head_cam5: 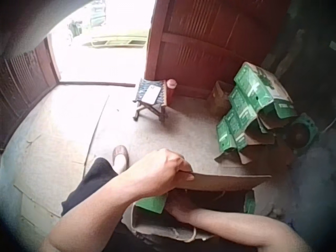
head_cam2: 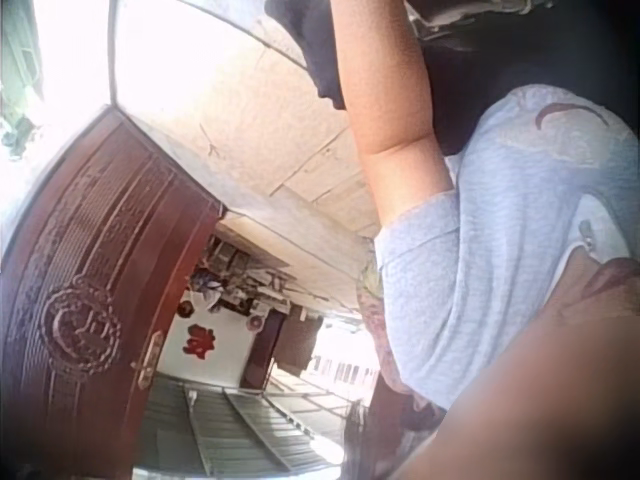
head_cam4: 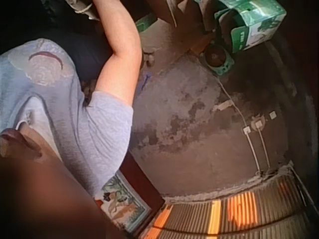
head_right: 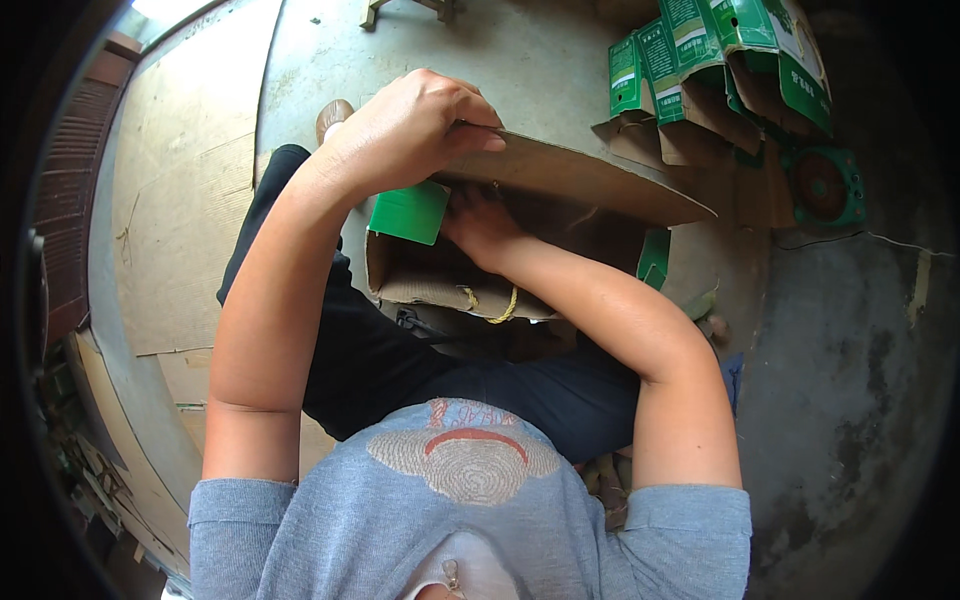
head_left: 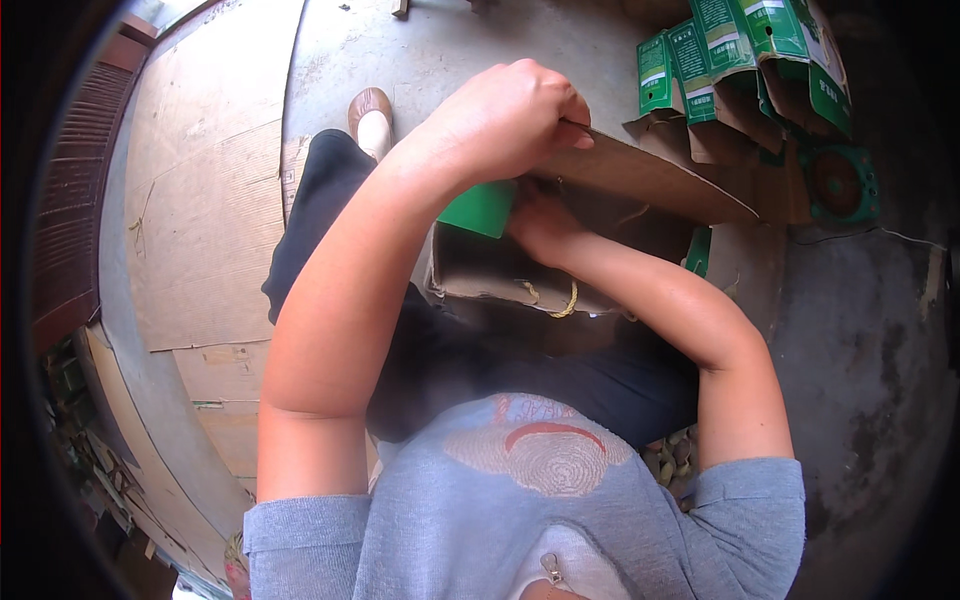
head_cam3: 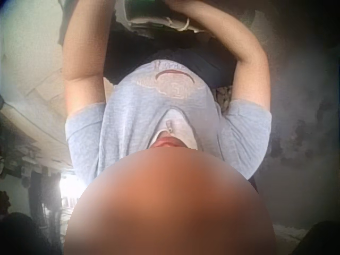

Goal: Sorting and packaging sweet potatoes or similar tubers into cardboard boxes for shipping.

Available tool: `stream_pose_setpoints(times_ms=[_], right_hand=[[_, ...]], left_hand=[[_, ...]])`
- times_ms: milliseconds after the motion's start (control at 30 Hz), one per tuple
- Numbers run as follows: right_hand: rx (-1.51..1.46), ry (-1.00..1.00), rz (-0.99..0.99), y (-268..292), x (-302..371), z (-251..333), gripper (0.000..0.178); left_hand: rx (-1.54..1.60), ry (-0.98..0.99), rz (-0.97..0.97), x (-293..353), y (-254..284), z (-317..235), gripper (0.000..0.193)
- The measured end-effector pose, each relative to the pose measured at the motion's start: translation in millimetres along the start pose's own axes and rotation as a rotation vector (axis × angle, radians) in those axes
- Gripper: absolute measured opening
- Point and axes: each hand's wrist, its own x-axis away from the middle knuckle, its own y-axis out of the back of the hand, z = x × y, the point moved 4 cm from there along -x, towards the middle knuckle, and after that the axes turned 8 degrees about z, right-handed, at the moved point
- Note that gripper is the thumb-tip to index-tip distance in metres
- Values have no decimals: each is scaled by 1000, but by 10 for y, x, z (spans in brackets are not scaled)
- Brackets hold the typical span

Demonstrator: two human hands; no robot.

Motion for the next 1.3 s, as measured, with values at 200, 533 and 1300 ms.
stream_pose_setpoints(times_ms=[200, 533, 1300], right_hand=[[-74, -2, 229, 528, 102, 166, 49], [-280, -356, -825, 1704, 2707, -504, 38], [-970, -1100, -856, -3055, 5062, -1263, 40]], left_hand=[[-4, -1, -20, 24, 17, 16, 22], [-9, 73, 36, 36, 61, -97, 33], [39, 489, -75, 1052, 370, 614, 55]])
